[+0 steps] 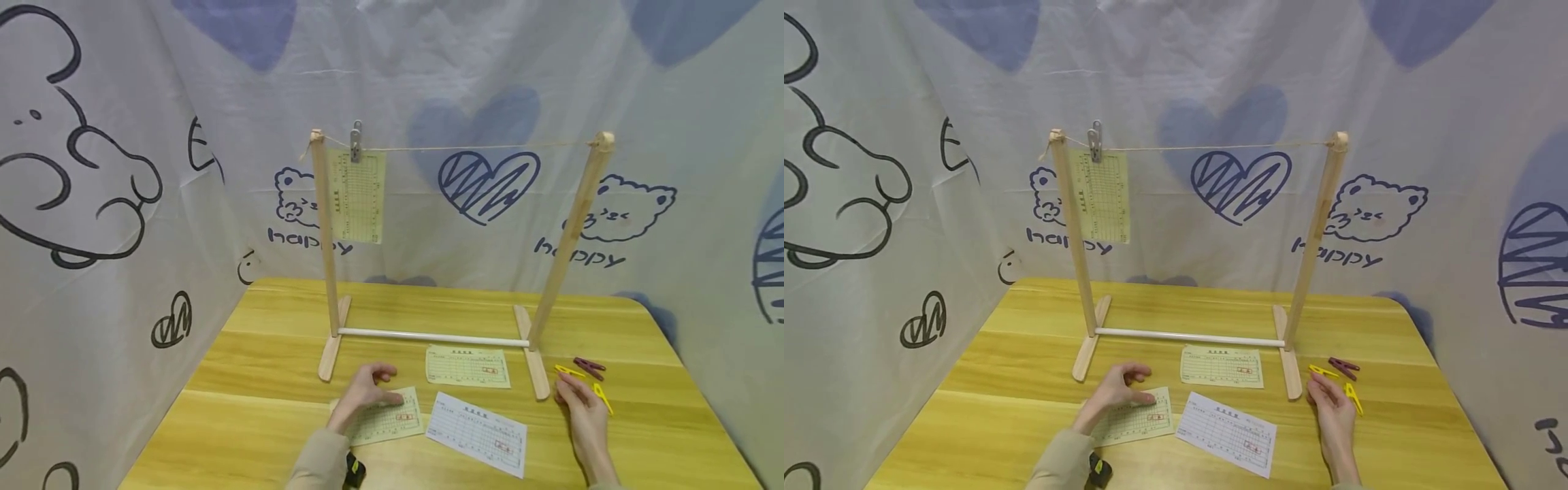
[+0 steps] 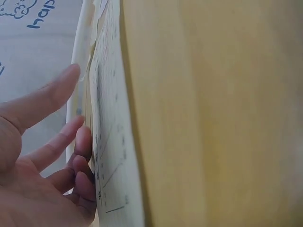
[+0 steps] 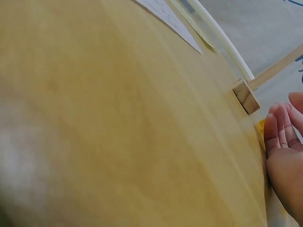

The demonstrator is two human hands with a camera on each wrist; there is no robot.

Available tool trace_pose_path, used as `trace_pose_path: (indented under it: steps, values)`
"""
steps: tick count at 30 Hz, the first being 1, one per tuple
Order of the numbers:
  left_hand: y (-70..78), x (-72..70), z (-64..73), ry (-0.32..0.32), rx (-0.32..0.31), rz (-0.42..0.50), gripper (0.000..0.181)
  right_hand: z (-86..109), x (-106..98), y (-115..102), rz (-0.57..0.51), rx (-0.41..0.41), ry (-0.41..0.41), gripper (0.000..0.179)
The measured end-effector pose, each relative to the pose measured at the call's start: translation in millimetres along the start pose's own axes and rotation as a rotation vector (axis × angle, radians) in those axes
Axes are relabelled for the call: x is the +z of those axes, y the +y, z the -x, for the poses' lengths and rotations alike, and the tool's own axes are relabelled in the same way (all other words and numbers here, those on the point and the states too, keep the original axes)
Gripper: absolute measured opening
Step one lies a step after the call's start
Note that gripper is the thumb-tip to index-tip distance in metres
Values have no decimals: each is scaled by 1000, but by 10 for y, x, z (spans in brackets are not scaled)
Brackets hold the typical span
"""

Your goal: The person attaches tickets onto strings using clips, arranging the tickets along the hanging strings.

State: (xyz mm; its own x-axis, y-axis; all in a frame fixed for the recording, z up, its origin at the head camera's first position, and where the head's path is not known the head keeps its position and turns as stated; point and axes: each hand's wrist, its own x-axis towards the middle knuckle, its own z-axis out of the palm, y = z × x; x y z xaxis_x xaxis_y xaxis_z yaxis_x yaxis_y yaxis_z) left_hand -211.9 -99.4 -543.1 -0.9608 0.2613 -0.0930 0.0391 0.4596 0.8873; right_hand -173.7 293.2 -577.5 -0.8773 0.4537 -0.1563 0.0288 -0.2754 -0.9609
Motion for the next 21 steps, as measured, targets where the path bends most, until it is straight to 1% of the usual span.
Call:
trace_pose_path:
  steps: [5, 8, 10, 14, 18, 21]
  values:
    - [8, 1, 4, 19, -15, -74, 58, 10, -8, 18, 1, -45, -55, 17]
    - [14, 0, -5, 33, -16, -120, 55, 15, -10, 29, 28, -57, -60, 17]
    - [17, -1, -8, 36, -30, -125, 51, 20, -14, 36, 37, -60, -65, 18]
    - [18, -5, 1, 55, -33, -132, 42, 31, -22, 48, 42, -71, -63, 17]
    - [19, 1, -6, 89, -10, -179, 37, 41, -30, 58, 44, -94, -69, 18]
    - [22, 6, -35, 109, 6, -218, 37, 38, -31, 61, 46, -103, -70, 17]
